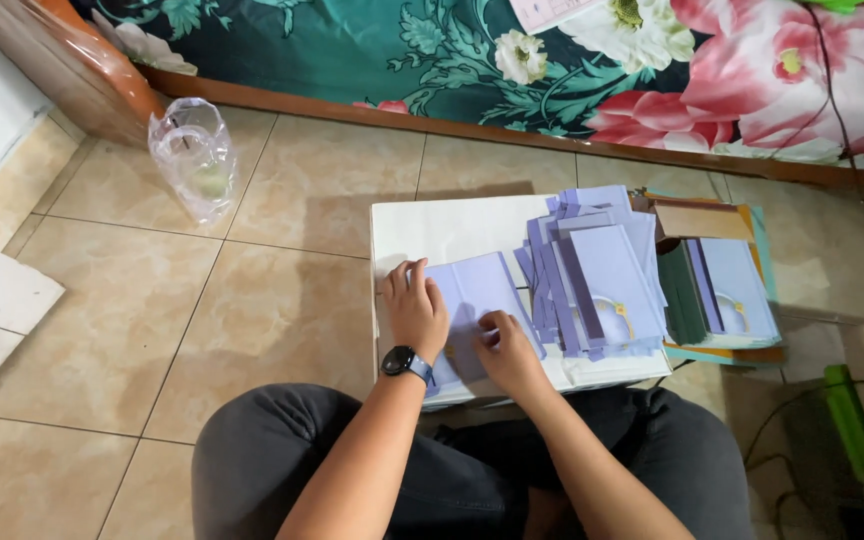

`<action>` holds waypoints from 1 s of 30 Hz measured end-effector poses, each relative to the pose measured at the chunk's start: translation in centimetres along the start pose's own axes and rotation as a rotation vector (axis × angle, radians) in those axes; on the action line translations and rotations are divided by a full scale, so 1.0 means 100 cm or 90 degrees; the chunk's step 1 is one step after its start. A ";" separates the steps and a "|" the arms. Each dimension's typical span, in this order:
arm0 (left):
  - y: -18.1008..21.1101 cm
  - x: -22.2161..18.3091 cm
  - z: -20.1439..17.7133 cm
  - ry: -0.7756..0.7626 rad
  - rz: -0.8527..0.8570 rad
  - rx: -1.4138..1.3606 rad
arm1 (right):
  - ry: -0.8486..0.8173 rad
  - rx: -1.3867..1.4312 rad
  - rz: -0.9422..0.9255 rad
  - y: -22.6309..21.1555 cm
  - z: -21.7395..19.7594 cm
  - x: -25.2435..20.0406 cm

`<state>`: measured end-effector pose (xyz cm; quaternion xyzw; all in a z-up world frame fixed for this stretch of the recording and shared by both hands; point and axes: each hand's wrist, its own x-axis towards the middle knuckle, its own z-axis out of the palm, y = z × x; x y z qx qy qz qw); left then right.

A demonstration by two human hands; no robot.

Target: Folding the flaps of paper envelopes and organizing them into stacks on a flat surface.

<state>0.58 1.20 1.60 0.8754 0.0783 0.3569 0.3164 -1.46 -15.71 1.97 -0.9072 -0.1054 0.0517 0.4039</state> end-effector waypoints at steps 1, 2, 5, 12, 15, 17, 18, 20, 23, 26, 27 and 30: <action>0.000 0.000 0.002 0.001 0.001 0.000 | 0.001 0.000 -0.001 -0.003 -0.003 -0.001; 0.000 0.000 0.004 -0.020 0.001 0.008 | -0.041 -0.004 -0.021 -0.006 -0.006 -0.002; 0.000 0.001 0.000 -0.045 -0.017 -0.021 | -0.135 0.047 0.001 -0.015 -0.018 -0.004; 0.013 0.009 -0.016 -0.031 -0.057 -0.127 | -0.130 0.323 0.086 -0.009 -0.015 -0.004; 0.013 0.013 -0.015 0.027 0.041 -0.074 | -0.072 0.055 0.059 -0.024 -0.020 -0.004; 0.022 0.012 -0.019 0.022 0.124 -0.071 | -0.001 0.008 0.030 -0.001 -0.048 0.006; 0.026 0.011 -0.020 0.016 0.207 -0.068 | 0.070 -0.038 0.002 0.011 -0.060 0.012; 0.031 -0.001 -0.019 -0.066 0.202 -0.035 | 0.125 -0.079 0.029 0.033 -0.112 0.013; 0.033 -0.005 -0.021 -0.302 0.137 0.075 | 0.213 -0.171 0.099 0.069 -0.164 0.016; 0.034 -0.003 -0.016 -0.513 0.071 0.190 | 0.259 -0.261 0.180 0.115 -0.174 0.023; 0.031 -0.008 -0.017 -0.564 0.064 0.232 | 0.267 -0.302 0.212 0.133 -0.166 0.021; 0.028 -0.013 -0.011 -0.521 0.067 0.238 | 0.396 -0.513 0.112 0.079 -0.153 0.015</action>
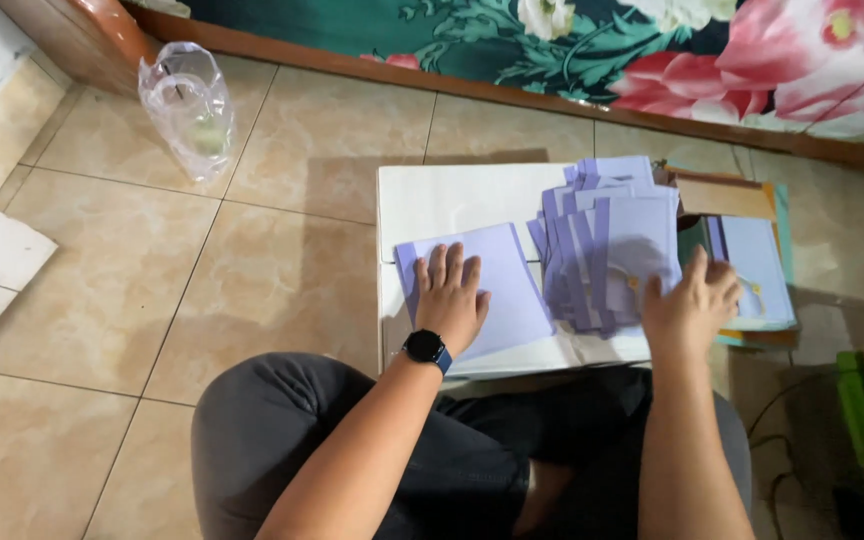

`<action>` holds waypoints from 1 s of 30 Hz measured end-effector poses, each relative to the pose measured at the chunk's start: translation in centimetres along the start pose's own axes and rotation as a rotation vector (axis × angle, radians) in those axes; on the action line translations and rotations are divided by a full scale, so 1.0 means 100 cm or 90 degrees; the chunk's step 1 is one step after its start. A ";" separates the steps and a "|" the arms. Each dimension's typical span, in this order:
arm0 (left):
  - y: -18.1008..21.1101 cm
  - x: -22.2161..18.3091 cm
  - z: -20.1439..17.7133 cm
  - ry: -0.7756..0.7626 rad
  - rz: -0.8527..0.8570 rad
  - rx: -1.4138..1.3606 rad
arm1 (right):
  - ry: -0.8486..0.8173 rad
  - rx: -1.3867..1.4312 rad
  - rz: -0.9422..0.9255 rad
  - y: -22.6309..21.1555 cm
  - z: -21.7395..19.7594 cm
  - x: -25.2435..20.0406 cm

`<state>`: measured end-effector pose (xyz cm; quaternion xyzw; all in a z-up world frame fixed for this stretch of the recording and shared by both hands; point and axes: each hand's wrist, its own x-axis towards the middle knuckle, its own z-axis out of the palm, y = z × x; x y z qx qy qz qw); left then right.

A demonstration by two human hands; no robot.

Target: Folding the flaps of paper envelopes and organizing them into stacks on a flat surface.

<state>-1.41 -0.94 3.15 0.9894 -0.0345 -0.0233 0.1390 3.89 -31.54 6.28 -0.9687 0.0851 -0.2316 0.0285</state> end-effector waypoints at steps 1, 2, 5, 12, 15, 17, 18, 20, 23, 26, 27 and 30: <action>-0.002 0.001 0.005 -0.003 0.001 0.002 | -0.002 0.001 0.002 -0.014 0.007 -0.005; -0.003 0.001 0.010 0.023 0.001 0.000 | -0.019 0.099 -0.050 -0.027 0.013 -0.011; 0.000 0.002 0.011 0.038 0.000 0.000 | -0.099 0.211 -0.139 -0.071 0.030 -0.047; 0.005 -0.003 -0.011 -0.039 0.001 0.014 | -0.290 0.217 -0.191 -0.099 0.037 -0.068; 0.004 -0.003 -0.014 -0.047 0.005 0.005 | -0.307 0.274 -0.167 -0.098 0.032 -0.066; 0.001 -0.001 -0.016 -0.054 0.009 0.010 | -0.328 0.313 -0.143 -0.097 0.028 -0.064; -0.001 0.000 -0.016 -0.062 0.010 0.012 | -0.350 0.352 -0.121 -0.096 0.026 -0.064; 0.001 0.000 -0.019 -0.061 0.011 0.009 | -0.364 0.357 -0.109 -0.099 0.015 -0.064; 0.002 -0.002 -0.021 -0.048 0.005 0.000 | -0.373 0.373 -0.103 -0.103 0.002 -0.066; -0.001 -0.001 -0.017 -0.034 0.002 -0.018 | -0.361 0.400 -0.093 -0.110 -0.014 -0.064; -0.001 0.000 -0.015 -0.029 0.002 -0.032 | -0.355 0.415 -0.083 -0.112 -0.021 -0.063; -0.006 0.002 -0.012 -0.007 0.005 -0.054 | -0.337 0.403 -0.079 -0.111 -0.020 -0.064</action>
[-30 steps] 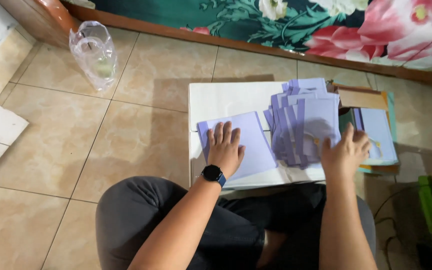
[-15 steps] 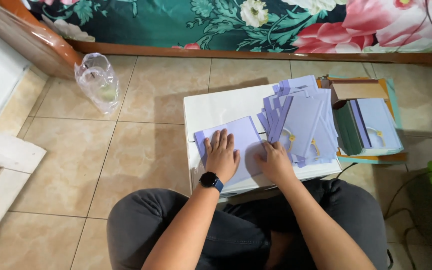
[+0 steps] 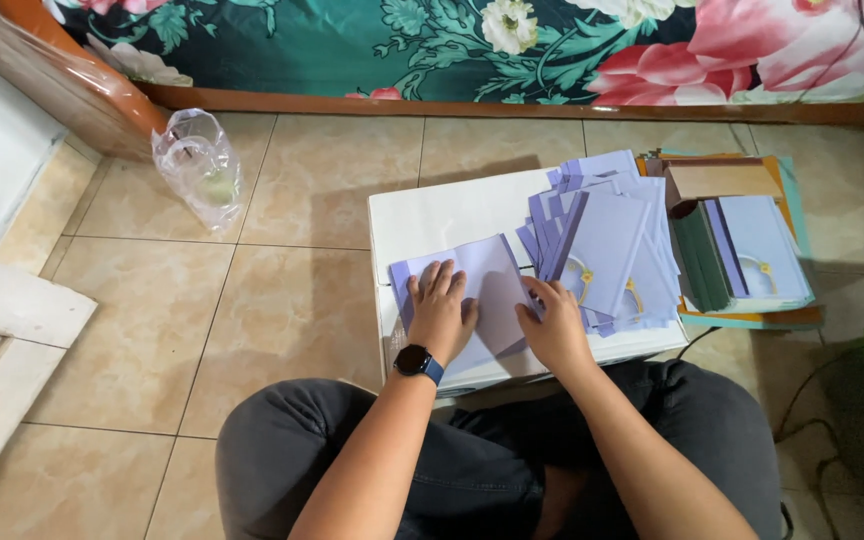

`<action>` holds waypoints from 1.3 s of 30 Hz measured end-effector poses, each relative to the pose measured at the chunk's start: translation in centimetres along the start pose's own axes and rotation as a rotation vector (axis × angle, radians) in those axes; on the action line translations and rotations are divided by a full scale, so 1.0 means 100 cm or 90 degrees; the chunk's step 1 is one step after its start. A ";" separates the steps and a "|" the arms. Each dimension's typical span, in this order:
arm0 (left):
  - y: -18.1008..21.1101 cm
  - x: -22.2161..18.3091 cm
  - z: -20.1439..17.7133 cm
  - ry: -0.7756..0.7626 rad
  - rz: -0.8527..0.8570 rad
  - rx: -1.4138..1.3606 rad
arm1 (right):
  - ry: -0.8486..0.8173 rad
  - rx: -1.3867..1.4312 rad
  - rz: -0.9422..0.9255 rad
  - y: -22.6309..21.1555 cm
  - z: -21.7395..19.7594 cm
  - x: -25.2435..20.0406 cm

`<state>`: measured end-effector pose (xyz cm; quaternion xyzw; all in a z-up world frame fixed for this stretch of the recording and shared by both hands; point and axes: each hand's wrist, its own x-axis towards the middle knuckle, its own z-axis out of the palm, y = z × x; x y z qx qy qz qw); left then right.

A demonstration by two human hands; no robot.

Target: Folding the flaps of paper envelopes and organizing them into stacks on a flat surface.

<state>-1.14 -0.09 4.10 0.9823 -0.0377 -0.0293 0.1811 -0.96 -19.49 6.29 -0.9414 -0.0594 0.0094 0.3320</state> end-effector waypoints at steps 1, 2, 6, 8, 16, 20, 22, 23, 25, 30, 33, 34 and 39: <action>-0.002 0.001 0.004 0.002 -0.002 -0.003 | -0.001 -0.003 -0.003 0.001 0.002 -0.002; -0.004 0.001 0.008 0.033 0.006 -0.004 | 0.009 0.069 -0.010 0.003 0.004 -0.003; -0.004 -0.003 -0.003 0.069 0.017 -0.029 | 0.056 0.268 -0.118 -0.026 0.008 -0.020; -0.013 0.004 0.003 0.071 0.017 -0.048 | 0.066 0.187 -0.194 -0.034 0.018 -0.023; -0.035 0.004 -0.023 0.155 -0.194 -0.561 | -0.013 -0.027 -0.405 -0.036 0.034 -0.029; -0.034 0.008 -0.019 0.369 -0.140 -0.435 | -0.043 -0.038 -0.480 -0.037 0.035 -0.027; -0.027 0.007 -0.012 0.510 -0.051 -0.243 | -0.042 -0.051 -0.497 -0.039 0.032 -0.029; -0.024 0.006 -0.010 0.445 -0.011 -0.129 | -0.059 -0.073 -0.489 -0.037 0.032 -0.028; -0.024 0.010 0.009 0.381 0.025 -0.017 | -0.076 -0.096 -0.484 -0.031 0.033 -0.025; -0.025 0.015 0.035 0.216 -0.025 0.098 | -0.025 -0.118 -0.452 -0.021 0.027 -0.013; -0.019 0.010 0.018 0.124 -0.048 0.075 | -0.026 -0.179 -0.481 -0.006 0.042 -0.001; -0.017 0.009 0.014 0.128 -0.056 0.071 | -0.030 -0.181 -0.489 -0.009 0.044 0.004; -0.015 0.008 0.014 0.083 -0.066 0.080 | -0.198 -0.387 -0.391 -0.004 0.064 0.048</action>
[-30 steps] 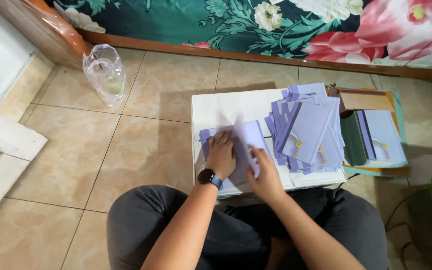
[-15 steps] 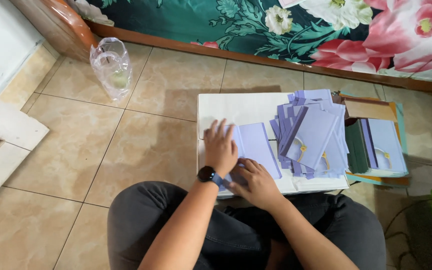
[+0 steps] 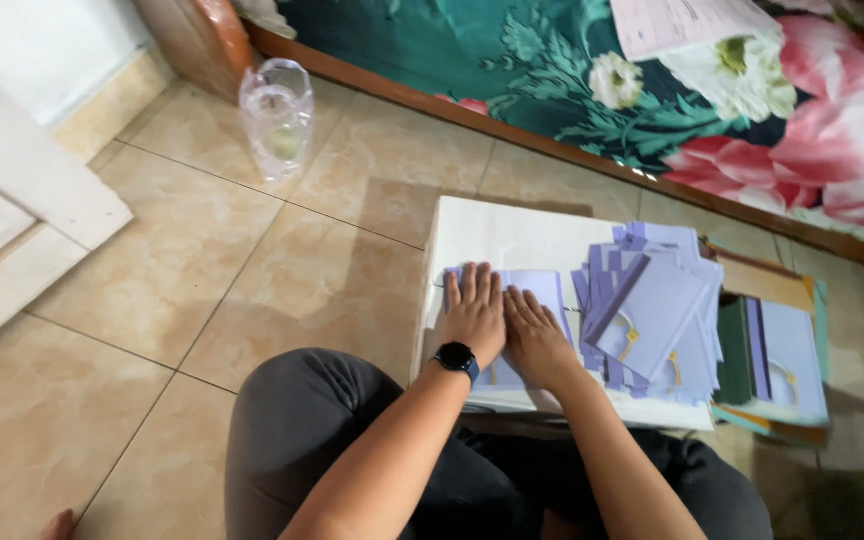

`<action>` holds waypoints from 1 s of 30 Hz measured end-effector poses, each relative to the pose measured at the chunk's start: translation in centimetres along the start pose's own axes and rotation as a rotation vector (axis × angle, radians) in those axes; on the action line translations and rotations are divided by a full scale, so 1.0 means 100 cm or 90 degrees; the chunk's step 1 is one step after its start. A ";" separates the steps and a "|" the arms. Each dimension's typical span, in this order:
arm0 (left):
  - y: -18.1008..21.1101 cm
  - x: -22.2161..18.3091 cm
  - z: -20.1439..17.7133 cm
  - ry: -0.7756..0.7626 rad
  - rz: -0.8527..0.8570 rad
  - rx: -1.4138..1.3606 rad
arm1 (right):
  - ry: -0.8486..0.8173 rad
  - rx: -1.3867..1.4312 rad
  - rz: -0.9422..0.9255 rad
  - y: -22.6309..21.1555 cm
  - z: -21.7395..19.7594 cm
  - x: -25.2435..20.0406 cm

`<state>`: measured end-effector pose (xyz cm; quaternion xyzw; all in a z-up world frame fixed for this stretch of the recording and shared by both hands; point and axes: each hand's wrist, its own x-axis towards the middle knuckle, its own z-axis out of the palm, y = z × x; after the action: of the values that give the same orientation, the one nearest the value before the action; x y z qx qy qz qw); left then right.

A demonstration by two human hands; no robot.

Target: Folding the flaps of paper envelopes and organizing them into stacks on a flat surface.

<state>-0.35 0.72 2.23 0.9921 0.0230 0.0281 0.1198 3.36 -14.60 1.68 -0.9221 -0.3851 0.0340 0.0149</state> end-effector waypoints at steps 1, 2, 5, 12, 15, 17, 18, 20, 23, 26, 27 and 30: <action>-0.001 0.002 -0.003 0.006 -0.009 0.002 | 0.003 -0.002 -0.011 0.001 -0.006 0.010; -0.001 0.001 -0.003 -0.018 -0.002 0.007 | -0.031 -0.006 0.002 0.000 -0.009 0.016; -0.001 0.000 -0.012 -0.063 -0.005 0.012 | -0.078 0.004 0.027 -0.006 -0.017 0.024; 0.005 -0.016 -0.055 -0.104 -0.020 -0.018 | -0.152 -0.003 0.051 -0.033 -0.041 -0.023; -0.007 0.012 0.033 0.093 0.026 -0.021 | -0.019 0.080 -0.025 -0.026 -0.013 -0.057; -0.006 0.010 0.037 0.124 0.026 -0.022 | -0.049 0.085 -0.002 -0.038 -0.022 -0.072; -0.007 0.010 0.040 0.151 0.022 -0.019 | -0.080 0.097 0.018 -0.044 -0.027 -0.079; -0.006 0.012 0.042 0.149 0.021 -0.022 | -0.092 0.114 0.018 -0.040 -0.030 -0.074; 0.001 0.001 -0.001 0.015 0.003 -0.009 | -0.089 0.045 -0.018 -0.028 -0.025 -0.049; 0.004 -0.005 -0.024 -0.118 -0.012 0.011 | -0.046 -0.071 -0.052 -0.003 -0.007 -0.008; 0.004 -0.005 -0.024 -0.121 -0.012 0.013 | -0.021 -0.103 -0.050 0.007 0.000 0.008; 0.005 -0.005 -0.031 -0.129 -0.020 0.021 | 0.022 -0.088 -0.024 0.012 0.006 0.035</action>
<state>-1.02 0.96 5.32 0.9913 0.0265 -0.0749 0.1054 6.63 -12.94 0.83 -0.9141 -0.4032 -0.0088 -0.0419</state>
